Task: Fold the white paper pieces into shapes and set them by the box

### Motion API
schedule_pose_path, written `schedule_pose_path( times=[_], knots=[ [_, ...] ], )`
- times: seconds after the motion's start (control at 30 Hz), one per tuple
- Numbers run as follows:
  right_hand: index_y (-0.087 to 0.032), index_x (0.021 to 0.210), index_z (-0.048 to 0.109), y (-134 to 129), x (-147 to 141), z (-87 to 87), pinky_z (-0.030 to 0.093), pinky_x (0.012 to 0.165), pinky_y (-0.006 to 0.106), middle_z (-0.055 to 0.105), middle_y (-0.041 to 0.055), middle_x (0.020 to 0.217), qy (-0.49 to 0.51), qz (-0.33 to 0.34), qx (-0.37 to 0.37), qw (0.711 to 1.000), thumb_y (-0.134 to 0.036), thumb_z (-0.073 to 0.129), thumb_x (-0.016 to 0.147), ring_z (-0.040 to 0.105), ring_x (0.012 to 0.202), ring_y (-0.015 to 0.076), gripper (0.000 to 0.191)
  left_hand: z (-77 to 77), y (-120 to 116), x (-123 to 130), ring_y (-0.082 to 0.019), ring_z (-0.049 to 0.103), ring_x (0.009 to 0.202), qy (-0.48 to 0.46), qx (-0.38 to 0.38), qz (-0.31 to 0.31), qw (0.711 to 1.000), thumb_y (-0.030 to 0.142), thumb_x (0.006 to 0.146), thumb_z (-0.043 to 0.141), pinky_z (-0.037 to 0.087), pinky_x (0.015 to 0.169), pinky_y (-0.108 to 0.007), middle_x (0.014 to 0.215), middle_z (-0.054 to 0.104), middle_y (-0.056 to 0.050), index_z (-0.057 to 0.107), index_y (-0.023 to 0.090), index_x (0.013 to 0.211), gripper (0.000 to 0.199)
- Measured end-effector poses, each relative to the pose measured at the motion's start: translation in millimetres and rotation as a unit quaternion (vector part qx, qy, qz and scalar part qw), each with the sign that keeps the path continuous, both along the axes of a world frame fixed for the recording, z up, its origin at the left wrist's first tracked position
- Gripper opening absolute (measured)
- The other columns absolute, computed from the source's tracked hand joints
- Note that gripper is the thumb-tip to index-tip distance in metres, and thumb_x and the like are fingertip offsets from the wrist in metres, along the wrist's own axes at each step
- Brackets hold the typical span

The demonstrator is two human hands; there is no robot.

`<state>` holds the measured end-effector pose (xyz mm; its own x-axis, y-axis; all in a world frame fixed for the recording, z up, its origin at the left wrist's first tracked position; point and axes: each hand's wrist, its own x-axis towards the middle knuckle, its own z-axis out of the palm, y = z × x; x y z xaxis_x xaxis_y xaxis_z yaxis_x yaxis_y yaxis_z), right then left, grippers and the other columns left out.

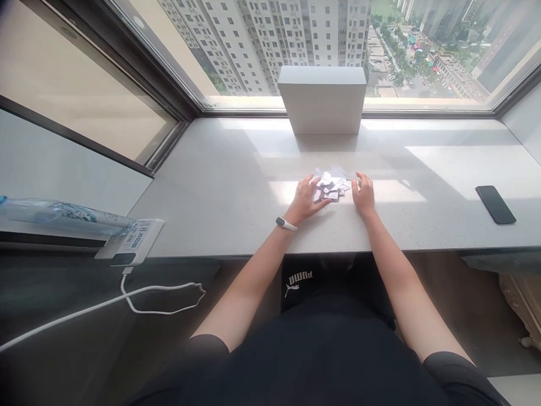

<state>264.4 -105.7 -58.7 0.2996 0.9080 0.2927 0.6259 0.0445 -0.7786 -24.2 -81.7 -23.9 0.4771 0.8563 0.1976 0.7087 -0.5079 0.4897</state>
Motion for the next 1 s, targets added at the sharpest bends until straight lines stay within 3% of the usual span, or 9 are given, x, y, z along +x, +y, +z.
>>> schedule_pose_path(
  times=[0.1, 0.23, 0.33, 0.4, 0.57, 0.67, 0.8, 0.9, 1.0],
  knots=[
    [-0.021, 0.165, 0.075, 9, -10, -2.6, 0.051, 0.141, 0.080, 0.077, 0.0268, 0.173, -0.054, 0.019, -0.010, 0.998, -0.054, 0.056, 0.118, 0.062, 0.169, 0.0483, 0.060, -9.4, 3, 16, -0.060, 0.033, 0.194, 0.043, -0.020, 0.007, 0.999, 0.073, 0.102, 0.097, 0.023, 0.157, -0.084, 0.207, 0.035, -0.032, 0.043, 0.020, 0.198, 0.123],
    [-0.023, 0.163, 0.077, 24, -26, -1.2, 0.041, 0.147, 0.082, 0.079, 0.0238, 0.172, -0.083, 0.056, -0.039, 0.994, -0.054, 0.052, 0.121, 0.059, 0.173, 0.0483, 0.058, -14.8, 16, 31, -0.062, 0.034, 0.193, 0.067, -0.018, 0.006, 0.998, 0.072, 0.099, 0.099, 0.022, 0.157, -0.081, 0.206, 0.035, -0.033, 0.039, 0.017, 0.201, 0.130],
    [-0.021, 0.158, 0.079, 31, -33, 0.9, 0.047, 0.144, 0.077, 0.086, 0.0230, 0.160, -0.074, 0.106, -0.036, 0.991, -0.048, 0.043, 0.121, 0.072, 0.157, 0.0447, 0.058, -15.7, 25, 32, -0.061, 0.030, 0.194, 0.066, -0.021, -0.012, 0.998, 0.073, 0.099, 0.100, 0.021, 0.157, -0.081, 0.208, 0.032, -0.033, 0.039, 0.015, 0.201, 0.132],
    [-0.021, 0.155, 0.080, 31, -33, 0.5, 0.054, 0.140, 0.072, 0.088, 0.0229, 0.156, -0.056, 0.102, -0.018, 0.993, -0.047, 0.037, 0.122, 0.077, 0.149, 0.0427, 0.060, -15.5, 27, 30, -0.062, 0.029, 0.195, 0.056, -0.019, -0.017, 0.998, 0.075, 0.096, 0.102, 0.020, 0.157, -0.082, 0.208, 0.032, -0.033, 0.039, 0.015, 0.200, 0.135],
    [-0.022, 0.159, 0.078, 28, -26, -3.8, 0.058, 0.139, 0.067, 0.084, 0.0227, 0.164, -0.028, 0.055, 0.019, 0.998, -0.064, 0.026, 0.127, 0.074, 0.157, 0.0404, 0.075, -11.1, 21, 22, -0.063, 0.024, 0.196, 0.047, 0.002, -0.028, 0.998, 0.078, 0.089, 0.107, 0.017, 0.157, -0.086, 0.209, 0.031, -0.031, 0.041, 0.019, 0.200, 0.141],
    [-0.020, 0.165, 0.077, 44, -22, -1.7, 0.052, 0.146, 0.068, 0.079, 0.0236, 0.173, -0.035, 0.090, 0.014, 0.995, -0.071, 0.029, 0.126, 0.070, 0.165, 0.0406, 0.080, -9.6, 18, 19, -0.063, 0.021, 0.197, 0.054, 0.001, -0.050, 0.997, 0.076, 0.087, 0.109, 0.014, 0.158, -0.086, 0.209, 0.028, -0.031, 0.043, 0.019, 0.199, 0.142],
    [-0.023, 0.171, 0.076, 79, -15, 8.3, 0.041, 0.156, 0.068, 0.073, 0.0179, 0.184, -0.047, 0.159, -0.014, 0.986, -0.072, 0.043, 0.123, 0.058, 0.181, 0.0395, 0.077, -12.3, 19, 20, -0.063, 0.022, 0.197, 0.052, -0.011, -0.047, 0.998, 0.080, 0.089, 0.106, 0.017, 0.158, -0.086, 0.209, 0.030, -0.031, 0.044, 0.020, 0.199, 0.140],
    [-0.022, 0.168, 0.080, 88, -11, 14.7, 0.041, 0.155, 0.070, 0.079, 0.0182, 0.177, -0.066, 0.206, -0.050, 0.975, -0.073, 0.045, 0.123, 0.063, 0.176, 0.0413, 0.076, -14.1, 19, 22, -0.063, 0.022, 0.197, 0.051, -0.007, -0.039, 0.998, 0.081, 0.089, 0.105, 0.017, 0.158, -0.086, 0.209, 0.030, -0.030, 0.043, 0.021, 0.200, 0.140],
    [-0.020, 0.162, 0.083, 73, -8, 15.9, 0.053, 0.147, 0.069, 0.086, 0.0214, 0.165, -0.062, 0.222, -0.050, 0.972, -0.073, 0.043, 0.123, 0.076, 0.160, 0.0419, 0.077, -13.8, 18, 23, -0.062, 0.022, 0.197, 0.055, -0.005, -0.032, 0.998, 0.076, 0.090, 0.107, 0.015, 0.158, -0.086, 0.209, 0.031, -0.030, 0.042, 0.020, 0.200, 0.140]
  ],
)
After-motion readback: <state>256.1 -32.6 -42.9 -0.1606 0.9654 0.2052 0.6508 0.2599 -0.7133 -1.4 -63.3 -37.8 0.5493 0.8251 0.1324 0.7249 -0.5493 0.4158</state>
